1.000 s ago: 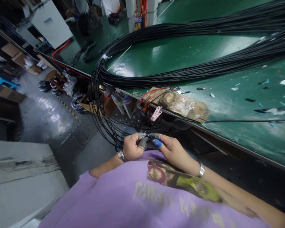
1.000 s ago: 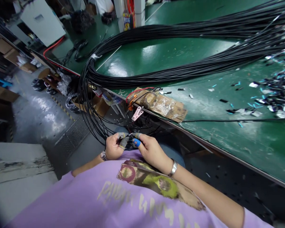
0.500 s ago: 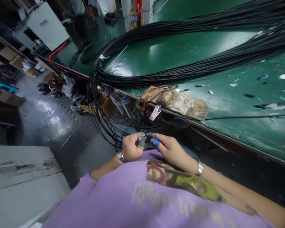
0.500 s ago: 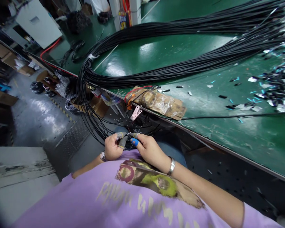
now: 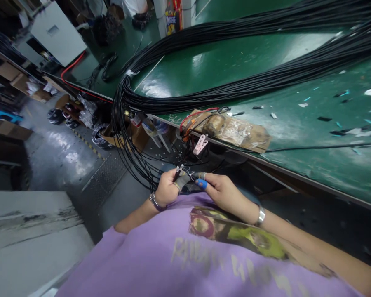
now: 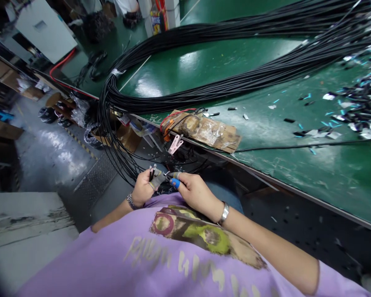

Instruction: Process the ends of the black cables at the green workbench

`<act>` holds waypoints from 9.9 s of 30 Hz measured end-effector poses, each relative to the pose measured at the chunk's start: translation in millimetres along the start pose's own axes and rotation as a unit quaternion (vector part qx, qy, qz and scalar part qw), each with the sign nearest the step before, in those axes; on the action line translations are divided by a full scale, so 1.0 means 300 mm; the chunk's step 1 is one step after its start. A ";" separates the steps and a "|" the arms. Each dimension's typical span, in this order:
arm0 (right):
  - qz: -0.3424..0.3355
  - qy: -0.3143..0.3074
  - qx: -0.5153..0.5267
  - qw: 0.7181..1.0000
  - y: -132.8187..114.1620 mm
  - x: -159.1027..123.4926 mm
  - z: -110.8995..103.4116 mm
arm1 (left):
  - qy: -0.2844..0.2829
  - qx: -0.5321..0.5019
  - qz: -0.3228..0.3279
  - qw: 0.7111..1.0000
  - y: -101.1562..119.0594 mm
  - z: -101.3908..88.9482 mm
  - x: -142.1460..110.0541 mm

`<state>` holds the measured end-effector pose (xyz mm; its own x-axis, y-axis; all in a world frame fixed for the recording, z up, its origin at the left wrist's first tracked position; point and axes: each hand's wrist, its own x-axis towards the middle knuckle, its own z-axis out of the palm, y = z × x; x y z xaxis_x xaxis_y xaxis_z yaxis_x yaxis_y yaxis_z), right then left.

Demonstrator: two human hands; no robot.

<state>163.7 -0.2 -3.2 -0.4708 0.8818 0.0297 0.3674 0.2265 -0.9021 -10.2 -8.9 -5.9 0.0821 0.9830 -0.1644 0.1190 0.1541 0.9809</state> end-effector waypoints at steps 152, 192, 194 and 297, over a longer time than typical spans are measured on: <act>0.051 -0.017 0.203 0.978 0.072 0.040 0.036 | -0.151 -0.247 -0.286 0.913 -0.024 -0.017 0.015; 0.251 -0.015 0.491 0.834 0.043 0.012 0.028 | -0.010 -0.185 -0.153 0.971 -0.024 0.050 -0.020; 0.250 -0.015 0.488 0.836 0.045 0.010 0.026 | -0.010 -0.182 -0.153 0.971 -0.026 0.048 -0.020; 0.006 -0.032 -0.150 0.988 0.032 -0.023 0.000 | -0.034 -0.163 -0.182 0.969 -0.026 0.053 -0.020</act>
<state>170.5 -4.2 -12.2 -0.5111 0.8594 -0.0155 0.5899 0.3376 -0.7335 4.0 -17.7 -14.1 0.1605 0.8501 -0.5015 -0.1649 0.5241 0.8356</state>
